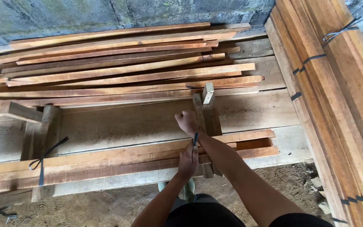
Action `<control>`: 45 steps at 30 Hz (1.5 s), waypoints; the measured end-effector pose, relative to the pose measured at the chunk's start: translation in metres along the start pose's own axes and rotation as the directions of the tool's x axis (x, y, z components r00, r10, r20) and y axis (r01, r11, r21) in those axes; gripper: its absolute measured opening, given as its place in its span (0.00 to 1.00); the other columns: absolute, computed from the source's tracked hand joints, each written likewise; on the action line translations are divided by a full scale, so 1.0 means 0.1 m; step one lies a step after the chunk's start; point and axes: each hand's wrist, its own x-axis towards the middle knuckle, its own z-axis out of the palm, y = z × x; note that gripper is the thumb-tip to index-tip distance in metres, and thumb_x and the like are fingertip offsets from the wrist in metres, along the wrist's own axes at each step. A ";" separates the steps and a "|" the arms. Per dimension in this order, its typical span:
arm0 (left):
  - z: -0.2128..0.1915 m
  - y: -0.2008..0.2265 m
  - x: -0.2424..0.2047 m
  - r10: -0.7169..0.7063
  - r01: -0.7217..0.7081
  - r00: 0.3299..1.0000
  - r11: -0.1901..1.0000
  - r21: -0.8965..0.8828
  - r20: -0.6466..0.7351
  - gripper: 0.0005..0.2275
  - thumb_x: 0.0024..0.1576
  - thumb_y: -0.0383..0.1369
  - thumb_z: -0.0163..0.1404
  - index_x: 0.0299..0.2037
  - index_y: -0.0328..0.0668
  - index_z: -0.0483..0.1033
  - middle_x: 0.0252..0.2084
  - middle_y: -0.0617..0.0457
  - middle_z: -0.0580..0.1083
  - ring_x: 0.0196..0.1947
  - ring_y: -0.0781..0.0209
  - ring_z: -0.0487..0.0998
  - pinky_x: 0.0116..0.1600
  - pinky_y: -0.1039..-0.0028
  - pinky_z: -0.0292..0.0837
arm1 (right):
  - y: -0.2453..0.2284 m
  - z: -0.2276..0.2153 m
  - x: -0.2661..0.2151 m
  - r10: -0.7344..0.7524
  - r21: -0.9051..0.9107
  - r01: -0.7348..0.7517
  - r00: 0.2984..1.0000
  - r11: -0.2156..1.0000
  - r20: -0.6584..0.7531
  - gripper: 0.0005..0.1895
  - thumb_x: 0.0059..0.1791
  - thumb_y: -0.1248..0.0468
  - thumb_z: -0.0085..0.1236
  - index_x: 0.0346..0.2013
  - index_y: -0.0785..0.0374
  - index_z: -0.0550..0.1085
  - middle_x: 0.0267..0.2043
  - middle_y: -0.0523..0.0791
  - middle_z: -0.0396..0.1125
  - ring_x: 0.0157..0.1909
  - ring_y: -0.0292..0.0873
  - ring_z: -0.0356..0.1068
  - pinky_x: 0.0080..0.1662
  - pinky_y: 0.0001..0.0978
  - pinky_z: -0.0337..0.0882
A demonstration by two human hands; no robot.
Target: Bundling multiple long wooden strips together using plastic zip-style ties.
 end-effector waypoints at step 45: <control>-0.41 0.20 0.41 -0.357 0.461 0.861 0.850 -0.257 0.363 0.18 0.71 0.37 0.37 0.30 0.32 0.65 0.20 0.46 0.61 0.20 0.57 0.60 0.28 0.61 0.57 | 0.15 0.15 0.00 -0.036 0.053 0.026 0.980 0.998 0.195 0.28 0.52 0.60 0.56 0.14 0.73 0.59 0.12 0.53 0.50 0.15 0.46 0.45 0.23 0.50 0.51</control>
